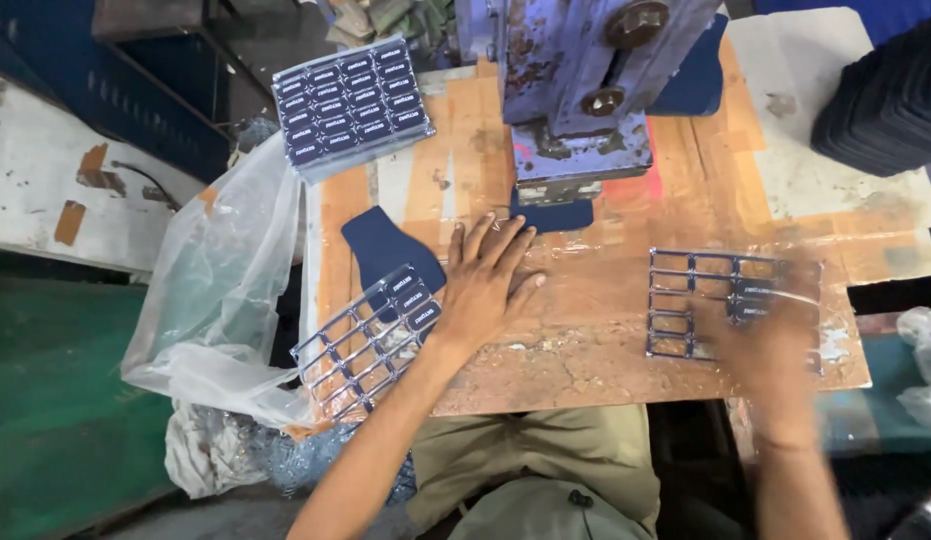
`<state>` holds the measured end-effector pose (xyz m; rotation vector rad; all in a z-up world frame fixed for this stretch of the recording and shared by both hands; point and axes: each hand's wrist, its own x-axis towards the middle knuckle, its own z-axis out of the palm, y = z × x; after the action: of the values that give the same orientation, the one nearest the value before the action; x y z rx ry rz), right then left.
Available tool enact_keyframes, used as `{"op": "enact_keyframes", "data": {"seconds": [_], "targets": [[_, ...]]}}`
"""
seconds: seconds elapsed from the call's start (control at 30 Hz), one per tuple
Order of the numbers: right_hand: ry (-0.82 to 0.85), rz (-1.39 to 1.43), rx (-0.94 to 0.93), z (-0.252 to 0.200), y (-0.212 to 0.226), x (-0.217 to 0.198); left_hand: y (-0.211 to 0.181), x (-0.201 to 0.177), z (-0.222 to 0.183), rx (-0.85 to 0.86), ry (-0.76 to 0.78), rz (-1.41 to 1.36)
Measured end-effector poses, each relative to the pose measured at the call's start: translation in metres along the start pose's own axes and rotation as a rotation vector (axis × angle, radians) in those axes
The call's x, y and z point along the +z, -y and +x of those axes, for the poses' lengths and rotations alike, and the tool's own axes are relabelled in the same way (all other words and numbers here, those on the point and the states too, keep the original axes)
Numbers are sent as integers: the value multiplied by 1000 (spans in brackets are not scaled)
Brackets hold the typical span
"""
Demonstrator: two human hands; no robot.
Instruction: Using a machine to press brand labels or logos onto small fabric components.
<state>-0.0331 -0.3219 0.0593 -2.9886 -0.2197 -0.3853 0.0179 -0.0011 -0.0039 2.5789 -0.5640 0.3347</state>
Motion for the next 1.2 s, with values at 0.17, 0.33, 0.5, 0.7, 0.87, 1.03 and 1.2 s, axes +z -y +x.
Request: {"op": "enact_keyframes", "data": {"seconds": [0.17, 0.33, 0.5, 0.7, 0.87, 1.03, 1.2], "targets": [[80, 718, 599, -121, -232, 67, 0, 3, 0, -2, -13, -19], [153, 679, 384, -79, -100, -40, 0, 1, -1, 8, 10, -7], [134, 1057, 237, 1, 24, -3, 3, -2, -8, 48, 7, 26], [474, 1276, 298, 61, 58, 50, 6, -2, -10, 95, 80, 70], [344, 1177, 272, 96, 56, 67, -1, -7, -3, -28, 52, -116], [237, 1167, 277, 89, 60, 79, -3, -10, -2, -44, -60, -139], [183, 1133, 262, 85, 69, 73, 0, -4, -4, -25, -130, -169]]}}
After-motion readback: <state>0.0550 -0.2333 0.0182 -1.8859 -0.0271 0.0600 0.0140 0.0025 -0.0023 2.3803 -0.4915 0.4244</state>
